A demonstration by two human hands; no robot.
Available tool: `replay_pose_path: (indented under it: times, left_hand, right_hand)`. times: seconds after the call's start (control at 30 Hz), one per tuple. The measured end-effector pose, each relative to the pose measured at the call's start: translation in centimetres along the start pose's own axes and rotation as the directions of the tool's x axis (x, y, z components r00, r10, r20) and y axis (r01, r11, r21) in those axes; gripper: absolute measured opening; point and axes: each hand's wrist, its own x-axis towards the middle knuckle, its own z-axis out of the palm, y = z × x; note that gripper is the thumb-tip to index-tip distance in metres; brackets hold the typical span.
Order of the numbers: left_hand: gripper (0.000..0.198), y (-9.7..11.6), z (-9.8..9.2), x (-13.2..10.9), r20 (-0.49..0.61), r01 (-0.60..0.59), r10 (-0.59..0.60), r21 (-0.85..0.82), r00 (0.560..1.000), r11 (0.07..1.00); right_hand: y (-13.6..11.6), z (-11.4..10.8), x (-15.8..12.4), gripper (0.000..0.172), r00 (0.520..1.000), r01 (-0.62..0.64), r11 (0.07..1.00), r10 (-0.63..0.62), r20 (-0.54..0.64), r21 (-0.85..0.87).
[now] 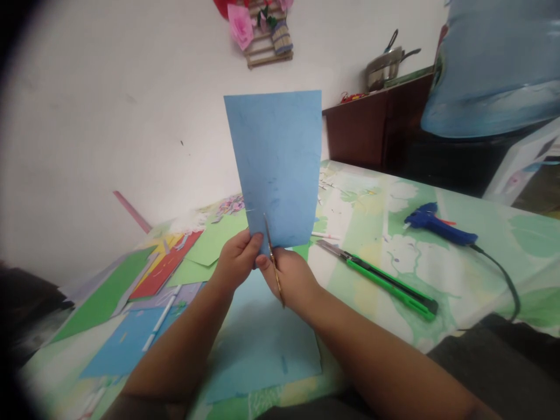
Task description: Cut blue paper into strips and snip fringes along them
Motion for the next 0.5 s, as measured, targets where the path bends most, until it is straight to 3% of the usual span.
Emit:
replay_pose_path:
  times: [0.5]
  left_hand:
    - [0.032, 0.47, -0.12, -0.15, 0.004, -0.001, 0.001, -0.018, 1.0, 1.0]
  right_hand:
    - [0.38, 0.08, 0.18, 0.055, 0.999, 0.031, 0.995, -0.033, -0.018, -0.097]
